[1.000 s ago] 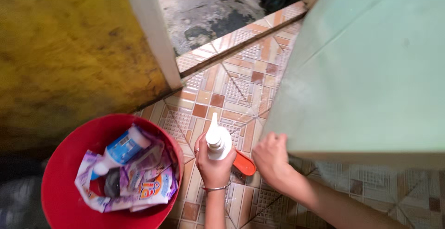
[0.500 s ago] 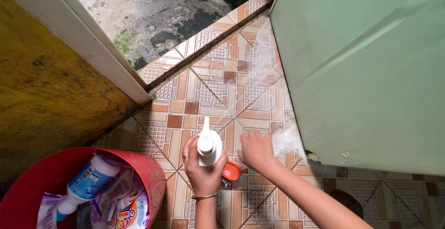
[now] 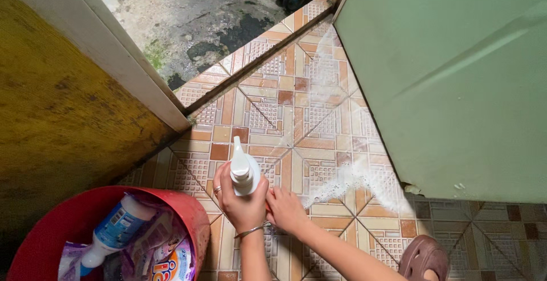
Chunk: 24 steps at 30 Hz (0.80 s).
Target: The person scrubs a tiled floor with an orange sponge, applying liquid soap from a white pump bottle and rinsing with water from a pink scoop taken from a blue bucket. The person moves along the floor, scrubbing different sections and rinsing the sponge repeatedly.
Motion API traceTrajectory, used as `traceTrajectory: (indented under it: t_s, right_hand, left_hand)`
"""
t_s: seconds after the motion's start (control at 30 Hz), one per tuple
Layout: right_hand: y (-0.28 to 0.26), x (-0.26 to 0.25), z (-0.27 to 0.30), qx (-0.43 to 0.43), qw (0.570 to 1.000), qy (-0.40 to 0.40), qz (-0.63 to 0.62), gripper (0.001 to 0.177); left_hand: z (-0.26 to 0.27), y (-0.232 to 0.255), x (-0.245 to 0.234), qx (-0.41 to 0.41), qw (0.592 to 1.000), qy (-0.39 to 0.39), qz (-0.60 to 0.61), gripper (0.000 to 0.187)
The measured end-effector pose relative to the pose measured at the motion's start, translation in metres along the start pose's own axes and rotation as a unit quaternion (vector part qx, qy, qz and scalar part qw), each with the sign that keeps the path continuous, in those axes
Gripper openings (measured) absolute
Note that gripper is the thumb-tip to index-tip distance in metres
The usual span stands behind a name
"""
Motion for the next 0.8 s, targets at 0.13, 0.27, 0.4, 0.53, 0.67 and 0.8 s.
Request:
traceTrajectory:
  t_s: [0.13, 0.27, 0.4, 0.53, 0.67, 0.8]
  right_hand:
    - [0.035, -0.005, -0.016, 0.009, 0.998, -0.03, 0.049, 0.096]
    - [0.104, -0.012, -0.039, 0.109, 0.989, -0.026, 0.1, 0.098]
    - [0.182, -0.036, -0.037, 0.159, 0.976, 0.024, 0.146, 0.096]
    - [0.225, -0.068, -0.032, 0.114, 0.958, 0.044, 0.26, 0.093]
    - [0.23, -0.08, -0.032, 0.068, 0.958, 0.083, 0.267, 0.094]
    - [0.241, -0.084, -0.033, 0.046, 0.958, 0.122, 0.254, 0.091]
  left_hand:
    - [-0.017, -0.004, 0.001, -0.003, 1.0, 0.014, 0.003, 0.066]
    - [-0.027, -0.014, 0.0, 0.02, 1.0, 0.008, 0.002, 0.067]
    - [-0.023, -0.022, -0.002, 0.003, 1.0, -0.004, -0.003, 0.068]
    - [-0.018, -0.023, 0.01, -0.013, 1.0, -0.011, 0.002, 0.069]
    - [-0.015, -0.018, 0.028, 0.0, 1.0, -0.027, 0.009, 0.068]
    - [-0.013, -0.012, 0.044, -0.017, 0.998, -0.051, 0.026, 0.067]
Point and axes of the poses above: each hand's wrist, its own z-axis away from the middle knuckle, its own x-axis out of the palm, y = z × x, the point moved 6 cm from there along -z, towards the middle knuckle, and after that the axes turned 14 degrees about y, right-handed, at the moved point
